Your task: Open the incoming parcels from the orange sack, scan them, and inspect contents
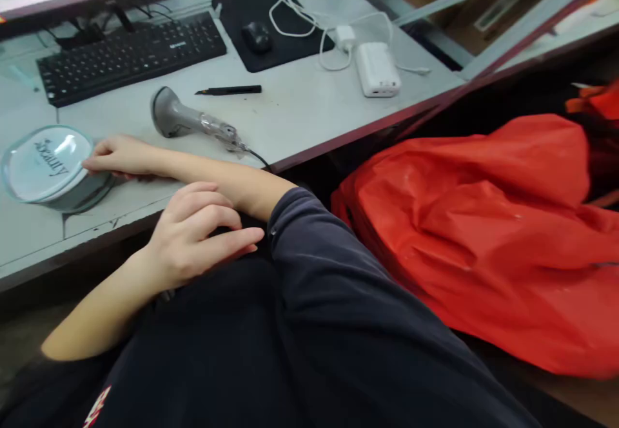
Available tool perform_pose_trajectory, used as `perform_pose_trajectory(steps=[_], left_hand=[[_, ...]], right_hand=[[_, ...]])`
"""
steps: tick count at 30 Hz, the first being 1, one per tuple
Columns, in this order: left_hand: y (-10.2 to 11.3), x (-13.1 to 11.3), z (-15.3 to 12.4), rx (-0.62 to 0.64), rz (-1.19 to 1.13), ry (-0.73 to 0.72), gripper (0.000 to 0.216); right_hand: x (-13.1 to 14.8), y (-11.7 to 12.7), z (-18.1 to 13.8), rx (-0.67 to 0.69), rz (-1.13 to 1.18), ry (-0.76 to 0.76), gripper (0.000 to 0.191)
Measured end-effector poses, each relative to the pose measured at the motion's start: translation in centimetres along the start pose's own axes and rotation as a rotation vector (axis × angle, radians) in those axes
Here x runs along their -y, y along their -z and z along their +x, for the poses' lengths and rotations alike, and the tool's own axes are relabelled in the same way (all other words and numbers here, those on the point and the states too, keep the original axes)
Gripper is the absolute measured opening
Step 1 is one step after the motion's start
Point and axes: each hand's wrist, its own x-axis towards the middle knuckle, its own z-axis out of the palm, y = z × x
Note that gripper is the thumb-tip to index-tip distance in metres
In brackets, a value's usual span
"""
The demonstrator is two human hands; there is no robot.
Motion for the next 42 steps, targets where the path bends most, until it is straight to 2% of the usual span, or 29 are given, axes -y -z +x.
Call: perform_pose_trajectory(steps=[2, 4, 8, 12, 16, 19, 22, 25, 28, 29, 32, 34, 38, 42], left_hand=[[-2.2, -0.5, 0.5, 0.017, -0.030, 0.007, 0.007], [-3.3, -0.3, 0.5, 0.029, -0.015, 0.004, 0.007], [-4.2, 0.2, 0.1, 0.061, 0.029, -0.061, 0.007], [-4.9, -0.1, 0.0, -0.016, 0.010, -0.074, 0.007], [-4.7, 0.0, 0.0, -0.054, -0.074, -0.063, 0.007], [-2.7, 0.9, -0.8, -0.112, -0.116, 0.064, 0.005], [0.6, 1.4, -4.2, -0.101, -0.161, 0.218, 0.011], [3.5, 0.3, -10.8, 0.049, -0.112, 0.394, 0.015], [5.1, -2.0, -18.7, 0.292, 0.109, 0.782, 0.019], [5.5, -2.7, -21.1, 0.383, 0.141, 0.946, 0.015], [6.9, -4.3, -26.4, 0.632, 0.150, 1.287, 0.020], [7.9, -4.6, -28.3, 0.691, 0.176, 1.383, 0.022], [9.5, -3.9, -29.9, 0.645, 0.241, 1.463, 0.028], [10.1, -3.2, -30.5, 0.554, 0.346, 1.546, 0.020]], right_hand=[[0.2, 0.1, -0.3, 0.015, 0.080, -0.054, 0.024], [0.4, 0.2, -0.5, 0.023, 0.118, -0.062, 0.025], [0.6, 0.4, -0.4, 0.021, 0.151, -0.076, 0.024], [0.9, 0.7, -0.6, 0.041, 0.188, -0.099, 0.021], [1.2, 0.8, -0.8, 0.035, 0.202, -0.124, 0.022], [1.2, 0.9, -0.8, 0.014, 0.225, -0.136, 0.021], [1.5, 0.6, -1.2, -0.041, 0.305, -0.112, 0.023], [1.9, 0.5, -1.7, -0.186, 0.375, -0.056, 0.026], [1.7, 0.9, -1.1, -0.283, 0.331, 0.002, 0.012], [1.5, 1.1, -0.7, -0.309, 0.277, 0.015, 0.015], [1.0, 1.4, 0.1, -0.355, 0.001, 0.007, 0.044], [0.8, 1.3, -0.1, -0.336, -0.240, -0.017, 0.048], [0.6, 0.7, -1.1, -0.231, -0.659, -0.014, 0.038], [0.2, 0.3, -1.2, -0.192, -0.742, 0.003, 0.020]])
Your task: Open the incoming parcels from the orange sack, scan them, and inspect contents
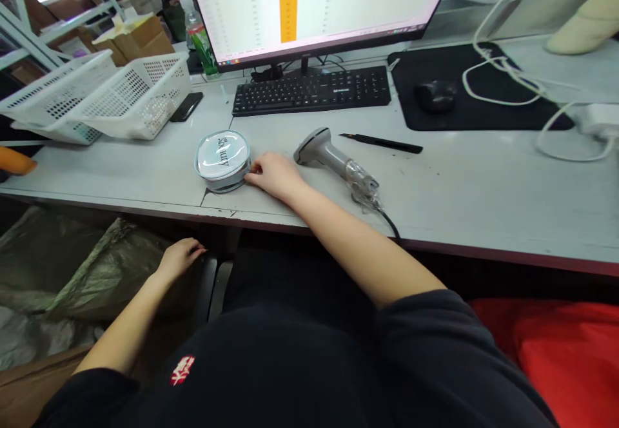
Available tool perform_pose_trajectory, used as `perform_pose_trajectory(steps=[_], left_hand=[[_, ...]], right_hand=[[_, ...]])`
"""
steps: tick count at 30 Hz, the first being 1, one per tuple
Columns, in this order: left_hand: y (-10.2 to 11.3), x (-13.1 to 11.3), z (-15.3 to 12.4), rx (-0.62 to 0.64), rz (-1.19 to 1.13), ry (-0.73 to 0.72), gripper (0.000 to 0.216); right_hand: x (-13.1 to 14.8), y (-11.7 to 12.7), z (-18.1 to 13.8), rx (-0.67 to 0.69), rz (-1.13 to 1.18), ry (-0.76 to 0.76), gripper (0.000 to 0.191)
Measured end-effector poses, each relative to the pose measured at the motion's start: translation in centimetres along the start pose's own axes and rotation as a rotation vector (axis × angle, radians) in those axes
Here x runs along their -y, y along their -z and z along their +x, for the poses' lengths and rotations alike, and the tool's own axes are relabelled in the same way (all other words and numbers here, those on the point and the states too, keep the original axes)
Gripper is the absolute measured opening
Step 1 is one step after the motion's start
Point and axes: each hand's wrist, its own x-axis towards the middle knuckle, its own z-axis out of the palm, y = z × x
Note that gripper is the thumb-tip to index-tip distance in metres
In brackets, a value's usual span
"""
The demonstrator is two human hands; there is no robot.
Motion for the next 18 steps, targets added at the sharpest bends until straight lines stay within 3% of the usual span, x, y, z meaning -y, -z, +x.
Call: perform_pose_trajectory(steps=[6, 10, 13, 18], left_hand=[[3.1, -0.3, -1.0, -0.228, -0.098, 0.044, 0.020], [7.3, -1.6, -0.5, -0.555, -0.195, 0.039, 0.035], [10.3, -3.1, 2.2, -0.723, -0.285, -0.084, 0.026], [13.9, -7.1, 9.9, -0.790, -0.507, -0.315, 0.033]], right_hand=[[-0.2, -0.5, 0.3, -0.020, 0.078, 0.002, 0.008], [0.1, -0.9, 0.2, -0.086, 0.159, 0.005, 0.005], [0.3, -1.2, 0.1, -0.128, 0.277, 0.022, 0.006], [0.3, -1.3, 0.3, -0.152, 0.508, 0.018, 0.007]])
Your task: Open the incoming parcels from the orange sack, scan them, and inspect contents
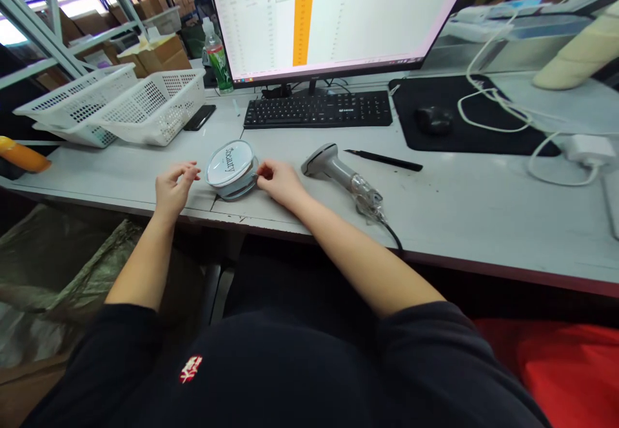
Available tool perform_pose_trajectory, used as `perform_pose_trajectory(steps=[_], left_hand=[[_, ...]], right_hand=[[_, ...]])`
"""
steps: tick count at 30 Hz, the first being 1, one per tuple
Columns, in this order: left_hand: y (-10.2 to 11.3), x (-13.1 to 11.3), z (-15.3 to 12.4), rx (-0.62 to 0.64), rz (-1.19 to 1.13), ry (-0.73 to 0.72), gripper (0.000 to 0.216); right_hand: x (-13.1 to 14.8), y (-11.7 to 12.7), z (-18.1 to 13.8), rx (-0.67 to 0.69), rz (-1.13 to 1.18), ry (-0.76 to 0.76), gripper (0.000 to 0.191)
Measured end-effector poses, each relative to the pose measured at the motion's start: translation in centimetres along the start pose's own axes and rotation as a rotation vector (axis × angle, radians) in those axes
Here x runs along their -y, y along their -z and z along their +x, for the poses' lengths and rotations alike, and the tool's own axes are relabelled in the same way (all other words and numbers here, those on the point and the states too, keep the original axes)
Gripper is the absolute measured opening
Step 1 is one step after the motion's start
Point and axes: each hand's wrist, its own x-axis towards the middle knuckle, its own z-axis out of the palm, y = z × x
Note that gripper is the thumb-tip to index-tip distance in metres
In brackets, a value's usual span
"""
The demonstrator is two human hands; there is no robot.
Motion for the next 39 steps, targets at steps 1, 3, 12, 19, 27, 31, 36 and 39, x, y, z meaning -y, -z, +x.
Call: perform_pose_trajectory(steps=[1, 3, 12, 19, 27, 31, 36, 39], left_hand=[[-1.2, -0.2, 1.4, -0.008, -0.026, -0.015, 0.036], [-3.6, -0.5, 3.7, 0.062, -0.075, 0.006, 0.030], [-7.5, -0.3, 4.1, 0.279, -0.088, 0.240, 0.043], [-6.1, -2.6, 0.8, 0.524, 0.259, 0.068, 0.089], [-8.2, -1.8, -1.3, 0.255, 0.042, 0.138, 0.093], [-8.4, -2.4, -3.0, 0.065, -0.164, 0.171, 0.097], [-8.4, -3.1, -4.5, 0.054, -0.295, 0.145, 0.088], [-8.3, -3.6, -4.9, 0.094, -0.227, 0.120, 0.088]], right_hand=[[-0.1, 0.1, 0.1, 0.010, 0.035, -0.025, 0.010], [-0.2, 0.2, 0.2, 0.044, 0.085, -0.086, 0.014], [-0.4, 0.6, 0.1, 0.003, 0.008, -0.096, 0.003], [0.6, 0.8, -0.3, -0.239, -0.009, 0.019, 0.006], [1.2, -3.2, -4.7, -0.116, -0.001, 0.143, 0.009], [1.7, -3.6, -5.1, -0.030, -0.327, 0.414, 0.016], [3.3, -0.2, -2.8, -0.188, -0.268, 0.518, 0.017], [3.5, 1.3, -1.0, -0.255, -0.329, 0.515, 0.028]])
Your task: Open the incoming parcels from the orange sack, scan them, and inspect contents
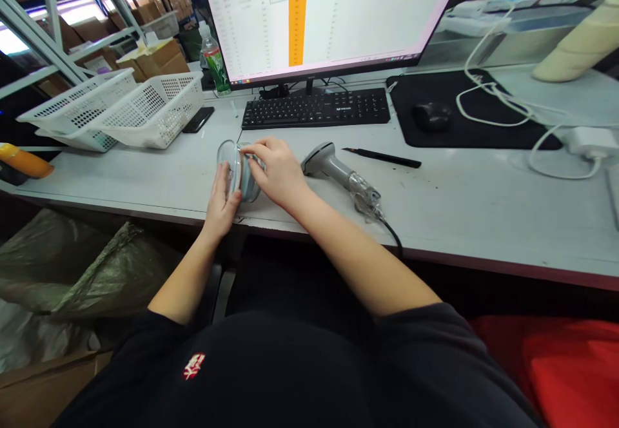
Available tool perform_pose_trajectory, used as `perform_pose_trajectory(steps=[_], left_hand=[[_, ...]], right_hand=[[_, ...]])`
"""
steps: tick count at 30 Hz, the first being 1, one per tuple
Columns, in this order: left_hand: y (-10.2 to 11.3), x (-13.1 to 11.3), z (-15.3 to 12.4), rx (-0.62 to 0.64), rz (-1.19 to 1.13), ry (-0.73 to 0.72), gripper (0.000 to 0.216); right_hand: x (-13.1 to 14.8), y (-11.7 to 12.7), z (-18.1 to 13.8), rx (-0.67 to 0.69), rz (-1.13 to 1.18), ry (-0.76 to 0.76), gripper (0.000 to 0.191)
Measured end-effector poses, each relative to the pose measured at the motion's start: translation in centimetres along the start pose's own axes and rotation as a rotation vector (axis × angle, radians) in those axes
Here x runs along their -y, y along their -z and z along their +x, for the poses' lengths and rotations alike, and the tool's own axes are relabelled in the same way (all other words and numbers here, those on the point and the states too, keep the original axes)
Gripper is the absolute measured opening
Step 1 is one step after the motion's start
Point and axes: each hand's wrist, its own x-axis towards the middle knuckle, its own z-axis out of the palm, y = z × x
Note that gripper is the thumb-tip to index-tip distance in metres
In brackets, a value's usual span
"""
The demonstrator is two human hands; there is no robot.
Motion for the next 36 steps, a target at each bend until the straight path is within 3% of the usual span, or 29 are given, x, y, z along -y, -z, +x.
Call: perform_pose_trajectory(steps=[3, 7, 11, 17, 21, 26, 31, 36], left_hand=[[0.1, -1.0, -0.5, -0.024, -0.022, 0.016, 0.070], [0.5, -2.3, -0.7, -0.082, -0.308, -0.061, 0.030], [0.8, -1.9, -0.3, -0.062, -0.492, -0.006, 0.015], [0.2, -0.3, -0.2, -0.015, -0.672, 0.183, 0.024], [0.1, -0.8, -0.2, -0.102, -0.763, 0.186, 0.017], [0.6, -1.5, 0.4, -0.040, -0.749, 0.265, 0.018], [1.8, -1.1, 1.0, -0.098, -0.755, 0.381, 0.033], [3.2, -1.2, 1.2, -0.165, -0.762, 0.366, 0.035]], right_hand=[[-1.1, -0.5, 0.4, 0.033, -0.029, -0.030, 0.040], [-1.8, -1.5, -0.3, 0.097, 0.051, -0.048, 0.055], [-1.3, -1.9, -0.9, 0.028, 0.134, 0.003, 0.054], [-0.1, -2.5, -0.8, 0.116, 0.120, 0.204, 0.052], [-0.9, -2.4, -0.2, 0.107, 0.020, 0.162, 0.048], [-2.1, -2.0, 0.1, 0.084, -0.042, 0.110, 0.040], [-2.2, -2.0, -0.5, 0.089, -0.090, 0.141, 0.035], [-2.5, -1.9, -0.7, 0.134, -0.106, 0.225, 0.036]])
